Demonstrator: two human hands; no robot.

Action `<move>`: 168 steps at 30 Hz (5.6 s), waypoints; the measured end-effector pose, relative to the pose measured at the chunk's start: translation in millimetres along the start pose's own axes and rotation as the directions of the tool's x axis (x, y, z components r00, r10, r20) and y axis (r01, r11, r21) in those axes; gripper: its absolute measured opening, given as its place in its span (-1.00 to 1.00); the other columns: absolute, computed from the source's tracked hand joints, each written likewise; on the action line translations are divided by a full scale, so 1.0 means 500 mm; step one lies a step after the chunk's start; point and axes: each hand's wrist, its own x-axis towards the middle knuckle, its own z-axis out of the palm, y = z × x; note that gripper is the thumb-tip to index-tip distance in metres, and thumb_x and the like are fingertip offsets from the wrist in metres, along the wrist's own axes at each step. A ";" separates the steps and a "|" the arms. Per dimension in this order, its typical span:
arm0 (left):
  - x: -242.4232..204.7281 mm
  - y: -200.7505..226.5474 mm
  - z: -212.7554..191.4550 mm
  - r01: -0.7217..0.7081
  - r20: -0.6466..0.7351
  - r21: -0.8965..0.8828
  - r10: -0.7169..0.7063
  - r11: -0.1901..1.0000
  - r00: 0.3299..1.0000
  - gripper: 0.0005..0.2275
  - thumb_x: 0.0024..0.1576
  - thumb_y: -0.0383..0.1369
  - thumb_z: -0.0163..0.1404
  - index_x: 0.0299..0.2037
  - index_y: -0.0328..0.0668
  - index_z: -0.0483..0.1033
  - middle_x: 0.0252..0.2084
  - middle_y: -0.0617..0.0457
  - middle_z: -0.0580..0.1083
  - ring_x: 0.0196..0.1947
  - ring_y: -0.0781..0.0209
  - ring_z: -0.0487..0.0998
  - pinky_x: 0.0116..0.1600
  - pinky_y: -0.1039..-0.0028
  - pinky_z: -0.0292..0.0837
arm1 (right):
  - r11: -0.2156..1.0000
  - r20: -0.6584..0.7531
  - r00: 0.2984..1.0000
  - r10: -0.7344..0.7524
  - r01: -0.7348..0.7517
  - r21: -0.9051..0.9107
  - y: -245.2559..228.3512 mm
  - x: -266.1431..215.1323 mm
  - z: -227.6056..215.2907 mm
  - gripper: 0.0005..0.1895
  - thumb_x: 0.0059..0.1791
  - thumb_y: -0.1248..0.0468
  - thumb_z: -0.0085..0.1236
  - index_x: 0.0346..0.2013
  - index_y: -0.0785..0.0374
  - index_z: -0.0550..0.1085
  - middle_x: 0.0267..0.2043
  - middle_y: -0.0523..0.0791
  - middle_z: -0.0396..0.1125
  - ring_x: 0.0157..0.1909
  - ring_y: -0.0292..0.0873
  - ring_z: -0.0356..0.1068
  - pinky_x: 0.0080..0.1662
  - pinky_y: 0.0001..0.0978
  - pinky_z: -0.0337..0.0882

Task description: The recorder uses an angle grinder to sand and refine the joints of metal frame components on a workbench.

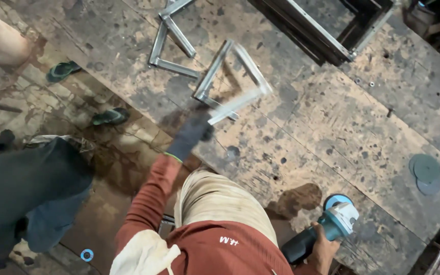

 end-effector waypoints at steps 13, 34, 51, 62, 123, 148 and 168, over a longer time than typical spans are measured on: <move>0.308 0.400 -0.555 -0.129 -0.602 0.205 0.229 0.970 0.765 -0.58 0.39 -0.02 -0.12 -0.26 -0.26 0.54 -0.52 0.10 0.49 -0.60 0.31 0.47 -0.43 0.45 0.43 | 0.977 -0.067 0.996 -0.052 0.037 -0.212 0.046 -0.065 0.109 -0.38 -0.14 0.18 0.41 0.06 0.53 0.44 -0.19 0.03 0.42 -0.28 -0.03 0.39 -0.23 -0.19 0.36; 0.544 0.280 -0.050 -0.163 0.114 0.983 0.405 0.089 0.907 -0.55 0.18 0.05 0.15 0.01 -0.17 0.50 -0.08 -0.21 0.56 -0.07 -0.23 0.57 0.00 0.04 0.46 | 0.942 -0.120 0.972 -0.204 0.162 -0.293 0.054 -0.085 0.113 -0.21 -0.19 0.10 0.45 0.22 0.42 0.37 0.07 0.07 0.38 0.01 0.00 0.37 0.02 -0.13 0.34; 0.301 0.480 0.106 -0.327 0.336 0.917 -0.002 0.227 0.942 -0.67 0.17 -0.14 0.18 0.00 -0.16 0.49 -0.07 -0.06 0.59 -0.21 0.12 0.60 -0.11 0.29 0.55 | 0.995 -0.051 0.998 -0.035 0.039 0.087 0.068 -0.173 0.076 -0.53 -0.12 0.33 0.30 0.04 0.42 0.40 -0.20 -0.01 0.44 -0.27 -0.10 0.47 -0.18 -0.24 0.44; 0.016 0.269 0.237 -0.778 0.561 0.603 0.600 0.176 0.570 -0.67 0.18 -0.35 0.32 0.03 -0.17 0.46 -0.10 -0.06 0.49 -0.29 0.12 0.59 -0.20 0.38 0.49 | 0.983 0.004 0.992 -0.123 0.122 0.136 0.075 -0.060 0.010 -0.50 -0.13 0.32 0.32 0.04 0.41 0.40 -0.23 -0.06 0.44 -0.29 -0.14 0.47 -0.20 -0.29 0.45; -0.116 -0.366 0.526 -0.209 0.782 0.580 -0.466 0.787 0.414 -0.27 0.29 0.14 0.02 0.40 -0.34 0.15 0.38 -0.27 0.26 0.35 -0.11 0.30 0.35 0.22 0.23 | 0.927 0.389 0.897 -0.212 0.310 -0.210 0.002 0.095 0.017 -0.30 -0.19 0.30 0.30 0.18 0.34 0.22 0.02 0.06 0.36 -0.06 -0.11 0.43 -0.05 -0.24 0.51; -0.097 -0.397 0.418 0.472 0.641 0.307 -0.546 0.827 0.539 -0.47 0.15 -0.02 0.09 0.23 -0.16 0.47 0.11 -0.09 0.54 0.00 0.19 0.56 0.05 0.27 0.55 | 0.824 0.735 0.663 -0.141 0.490 -0.284 -0.060 0.004 0.242 -0.30 -0.23 0.27 0.39 0.16 0.35 0.36 0.03 -0.03 0.45 0.03 -0.18 0.43 0.09 -0.31 0.43; -0.087 -0.356 0.425 0.291 0.635 0.053 -0.257 0.955 0.728 -0.46 0.08 -0.13 0.23 0.23 -0.19 0.45 0.16 -0.08 0.53 0.18 0.17 0.52 0.28 0.30 0.42 | 0.791 0.723 0.678 -0.133 0.512 -0.335 -0.068 0.019 0.248 -0.32 -0.23 0.28 0.45 0.14 0.30 0.39 0.04 -0.05 0.46 0.06 -0.18 0.44 0.12 -0.30 0.43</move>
